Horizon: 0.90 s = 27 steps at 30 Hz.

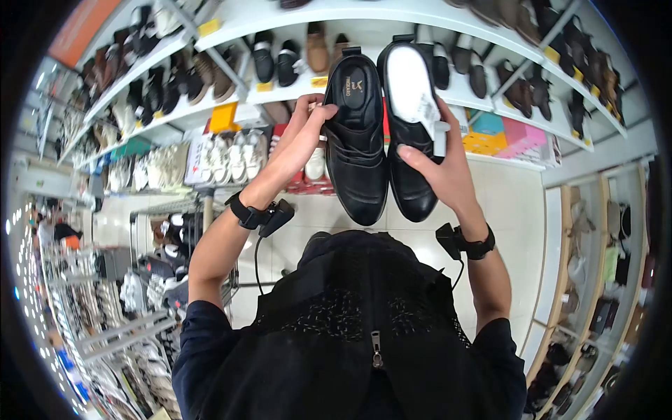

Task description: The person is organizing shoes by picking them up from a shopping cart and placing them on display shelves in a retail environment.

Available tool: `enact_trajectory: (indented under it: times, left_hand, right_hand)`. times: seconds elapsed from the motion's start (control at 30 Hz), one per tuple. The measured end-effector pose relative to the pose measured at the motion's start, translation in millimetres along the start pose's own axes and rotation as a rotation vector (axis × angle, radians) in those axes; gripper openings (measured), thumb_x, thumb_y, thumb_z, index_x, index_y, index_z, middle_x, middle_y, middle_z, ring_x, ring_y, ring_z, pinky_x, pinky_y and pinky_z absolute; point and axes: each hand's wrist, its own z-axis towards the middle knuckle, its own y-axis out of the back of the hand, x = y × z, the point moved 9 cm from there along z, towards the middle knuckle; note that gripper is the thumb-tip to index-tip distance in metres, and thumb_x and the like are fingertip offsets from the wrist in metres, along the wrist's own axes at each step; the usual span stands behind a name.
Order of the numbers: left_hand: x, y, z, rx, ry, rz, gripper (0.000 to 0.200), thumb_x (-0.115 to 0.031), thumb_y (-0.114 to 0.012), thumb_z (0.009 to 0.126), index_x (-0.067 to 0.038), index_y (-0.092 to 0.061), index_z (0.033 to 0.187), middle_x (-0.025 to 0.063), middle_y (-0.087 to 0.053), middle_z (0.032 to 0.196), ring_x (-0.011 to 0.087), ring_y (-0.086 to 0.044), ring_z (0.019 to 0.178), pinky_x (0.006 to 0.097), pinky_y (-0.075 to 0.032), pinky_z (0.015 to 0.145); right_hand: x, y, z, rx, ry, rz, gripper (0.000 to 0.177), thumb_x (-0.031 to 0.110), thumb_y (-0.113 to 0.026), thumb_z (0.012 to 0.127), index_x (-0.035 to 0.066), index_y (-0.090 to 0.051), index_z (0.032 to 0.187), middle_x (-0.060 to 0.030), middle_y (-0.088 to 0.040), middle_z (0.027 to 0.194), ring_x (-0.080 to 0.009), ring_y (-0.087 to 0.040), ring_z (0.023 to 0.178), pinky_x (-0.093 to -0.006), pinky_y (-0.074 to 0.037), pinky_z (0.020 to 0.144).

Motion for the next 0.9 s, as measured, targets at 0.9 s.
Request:
enact_trajectory:
  times: [0.9]
  left_hand:
    - [-111,-505,214,0.933,-0.065,-0.258,0.068,-0.038,-0.050,0.102,-0.004,-0.029,0.157,0.0073,-0.050,0.146,0.0181,-0.046,0.134,0.0360,-0.045,0.103]
  right_hand:
    - [-159,447,-15,-0.606,-0.354,0.108,0.087,0.027,-0.078,0.089,-0.010,-0.030,0.152,-0.0199,-0.053,0.139,-0.0215,-0.057,0.119,-0.0315,-0.046,0.101]
